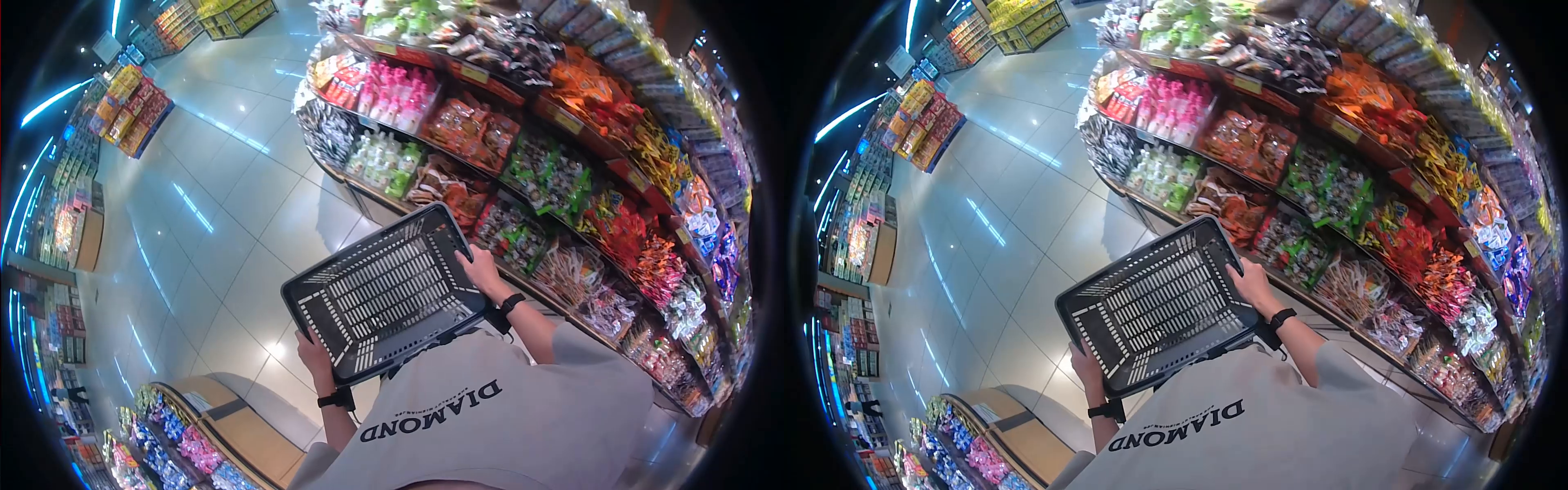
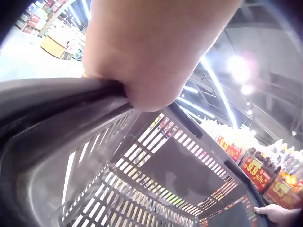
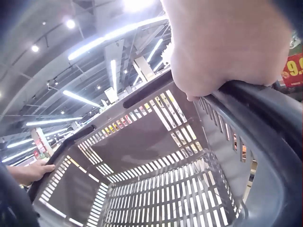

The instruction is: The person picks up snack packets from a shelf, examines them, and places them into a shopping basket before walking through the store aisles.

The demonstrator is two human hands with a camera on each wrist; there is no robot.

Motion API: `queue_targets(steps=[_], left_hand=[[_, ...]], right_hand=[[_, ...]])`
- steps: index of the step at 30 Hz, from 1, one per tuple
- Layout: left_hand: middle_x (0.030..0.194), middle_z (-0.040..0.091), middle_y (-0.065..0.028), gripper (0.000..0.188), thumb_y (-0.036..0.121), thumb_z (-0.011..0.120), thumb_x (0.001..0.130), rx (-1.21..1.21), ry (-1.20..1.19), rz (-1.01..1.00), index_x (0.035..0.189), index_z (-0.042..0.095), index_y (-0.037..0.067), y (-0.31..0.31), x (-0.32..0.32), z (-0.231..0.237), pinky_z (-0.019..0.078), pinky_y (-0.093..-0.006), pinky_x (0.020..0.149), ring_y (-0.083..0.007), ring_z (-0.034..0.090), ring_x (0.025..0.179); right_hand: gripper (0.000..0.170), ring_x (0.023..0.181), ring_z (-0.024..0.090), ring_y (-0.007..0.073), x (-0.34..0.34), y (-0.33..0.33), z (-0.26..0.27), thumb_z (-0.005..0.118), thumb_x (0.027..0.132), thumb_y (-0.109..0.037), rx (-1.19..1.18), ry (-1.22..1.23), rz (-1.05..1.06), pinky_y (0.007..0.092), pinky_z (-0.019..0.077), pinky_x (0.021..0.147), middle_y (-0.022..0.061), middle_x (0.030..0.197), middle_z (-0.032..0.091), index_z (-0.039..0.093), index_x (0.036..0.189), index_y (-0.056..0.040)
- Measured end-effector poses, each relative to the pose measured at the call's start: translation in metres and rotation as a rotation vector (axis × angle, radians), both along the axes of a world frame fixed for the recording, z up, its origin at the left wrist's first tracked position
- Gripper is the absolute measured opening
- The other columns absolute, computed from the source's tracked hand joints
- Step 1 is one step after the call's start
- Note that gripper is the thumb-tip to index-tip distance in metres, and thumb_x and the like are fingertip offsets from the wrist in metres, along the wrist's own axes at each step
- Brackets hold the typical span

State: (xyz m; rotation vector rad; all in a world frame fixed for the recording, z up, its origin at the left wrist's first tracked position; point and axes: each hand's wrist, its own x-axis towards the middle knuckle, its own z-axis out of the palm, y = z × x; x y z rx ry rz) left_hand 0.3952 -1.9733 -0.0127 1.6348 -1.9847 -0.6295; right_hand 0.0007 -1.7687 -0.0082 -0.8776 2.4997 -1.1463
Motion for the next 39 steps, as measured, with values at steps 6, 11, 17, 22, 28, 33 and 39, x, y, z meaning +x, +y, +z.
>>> queue_targets(steps=[6,11,17,22,28,33,39], left_hand=[[0.092,0.067,-0.0307,0.040,0.033,0.046,0.104,0.136,-0.030,-0.015,0.113,0.053,-0.005,-0.102,0.031,-0.009,0.0497,-0.0545,0.075,-0.0493,0.065,0.089],[0.092,0.067,-0.0295,0.038,0.032,0.047,0.104,0.132,0.059,0.008,0.111,0.053,-0.005,-0.136,0.058,-0.008,0.0496,-0.0532,0.074,-0.0483,0.065,0.088],[0.088,0.067,-0.0282,0.040,0.034,0.052,0.102,0.093,0.144,0.123,0.106,0.052,-0.005,-0.176,0.073,-0.006,0.0487,-0.0514,0.072,-0.0465,0.065,0.084],[0.090,0.067,-0.0276,0.037,0.032,0.049,0.104,0.083,0.144,0.178,0.106,0.053,-0.005,-0.209,0.089,-0.010,0.0490,-0.0504,0.072,-0.0451,0.066,0.085],[0.095,0.068,-0.0276,0.039,0.032,0.048,0.104,0.119,0.047,0.263,0.112,0.055,-0.006,-0.297,0.094,-0.015,0.0507,-0.0510,0.078,-0.0450,0.066,0.090],[0.098,0.067,-0.0303,0.041,0.031,0.047,0.104,0.037,0.033,0.251,0.113,0.055,-0.008,-0.397,0.088,-0.022,0.0490,-0.0507,0.080,-0.0466,0.065,0.094],[0.102,0.066,-0.0303,0.044,0.033,0.049,0.103,-0.023,0.152,0.266,0.113,0.055,-0.009,-0.491,0.046,0.008,0.0481,-0.0498,0.082,-0.0458,0.064,0.096]], right_hand=[[0.033,0.076,0.069,0.0363,0.025,-0.090,0.017,0.067,0.093,-0.030,0.138,0.012,-0.002,0.0426,0.0515,0.071,0.0218,0.081,0.070,0.065,0.097,0.0029],[0.032,0.076,0.069,0.0329,0.045,-0.149,0.020,0.069,0.091,-0.029,0.060,0.084,0.020,0.0394,0.0513,0.072,0.0191,0.084,0.071,0.067,0.101,0.0012],[0.040,0.087,0.066,0.0424,0.059,-0.221,0.038,0.071,0.090,-0.037,0.057,-0.007,0.080,0.0455,0.0507,0.078,0.0250,0.090,0.069,0.066,0.097,0.0019],[0.041,0.086,0.065,0.0442,0.066,-0.283,0.008,0.069,0.091,-0.039,0.173,0.021,0.121,0.0483,0.0510,0.078,0.0272,0.091,0.068,0.067,0.102,0.0009],[0.047,0.086,0.064,0.0479,0.065,-0.403,0.002,0.063,0.094,-0.044,0.138,-0.050,0.223,0.0515,0.0512,0.077,0.0303,0.086,0.066,0.063,0.097,0.0022],[0.047,0.085,0.064,0.0489,0.038,-0.519,-0.009,0.061,0.095,-0.044,0.093,-0.008,0.288,0.0535,0.0509,0.079,0.0318,0.085,0.065,0.063,0.096,0.0036],[0.049,0.084,0.065,0.0488,0.008,-0.613,0.010,0.061,0.095,-0.043,0.098,0.045,0.299,0.0531,0.0517,0.078,0.0323,0.083,0.065,0.063,0.095,0.0057]])
